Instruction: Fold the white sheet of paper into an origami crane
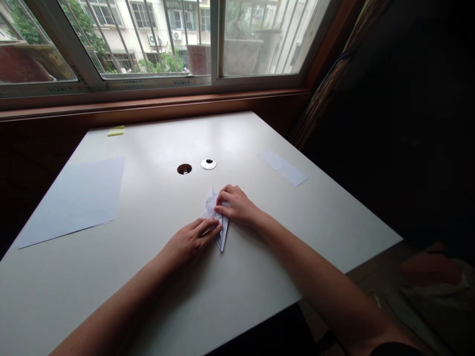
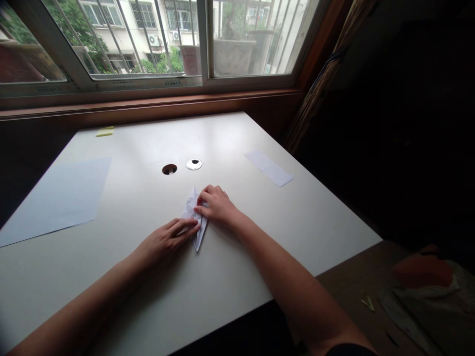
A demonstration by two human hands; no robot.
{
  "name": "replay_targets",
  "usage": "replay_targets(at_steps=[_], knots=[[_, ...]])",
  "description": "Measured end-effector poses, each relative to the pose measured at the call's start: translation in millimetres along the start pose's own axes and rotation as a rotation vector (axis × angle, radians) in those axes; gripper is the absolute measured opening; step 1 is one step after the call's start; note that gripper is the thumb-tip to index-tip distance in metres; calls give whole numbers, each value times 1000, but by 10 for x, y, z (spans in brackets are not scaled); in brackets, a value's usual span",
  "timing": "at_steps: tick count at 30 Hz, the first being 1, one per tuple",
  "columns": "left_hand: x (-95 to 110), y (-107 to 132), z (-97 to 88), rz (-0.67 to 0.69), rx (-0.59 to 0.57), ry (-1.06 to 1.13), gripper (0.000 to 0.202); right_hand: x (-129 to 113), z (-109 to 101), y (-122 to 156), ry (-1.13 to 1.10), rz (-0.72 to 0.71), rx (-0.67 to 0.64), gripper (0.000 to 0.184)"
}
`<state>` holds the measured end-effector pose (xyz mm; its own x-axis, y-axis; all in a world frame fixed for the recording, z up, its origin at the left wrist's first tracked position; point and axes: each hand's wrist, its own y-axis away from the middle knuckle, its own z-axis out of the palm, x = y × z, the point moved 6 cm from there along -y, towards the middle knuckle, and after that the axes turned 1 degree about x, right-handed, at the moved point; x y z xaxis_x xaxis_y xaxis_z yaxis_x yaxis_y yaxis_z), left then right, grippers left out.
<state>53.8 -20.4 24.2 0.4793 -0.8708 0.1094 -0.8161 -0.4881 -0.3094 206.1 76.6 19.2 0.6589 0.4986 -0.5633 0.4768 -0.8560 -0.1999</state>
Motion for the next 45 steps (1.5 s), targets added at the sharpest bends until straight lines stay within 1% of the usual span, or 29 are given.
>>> replay_targets(at_steps=[5, 13, 18, 26, 36, 45], knots=[[15, -2, 12, 12, -15, -27, 52, -15, -8, 23, -2, -31, 27, 14], [11, 0, 22, 24, -24, -32, 55, -18, -17, 38, -17, -76, 57, 6], [5, 2, 34, 27, -26, -36, 54, -22, -30, 51, -14, -86, 72, 6], [0, 11, 42, -1, -25, -15, 56, -17, -13, 62, -47, -81, 34, 9], [21, -5, 24, 19, -38, -31, 53, -36, 7, 42, -3, -41, 10, 7], [36, -1, 31, 40, -58, -57, 54, -63, 8, 41, -22, -61, -22, 4]])
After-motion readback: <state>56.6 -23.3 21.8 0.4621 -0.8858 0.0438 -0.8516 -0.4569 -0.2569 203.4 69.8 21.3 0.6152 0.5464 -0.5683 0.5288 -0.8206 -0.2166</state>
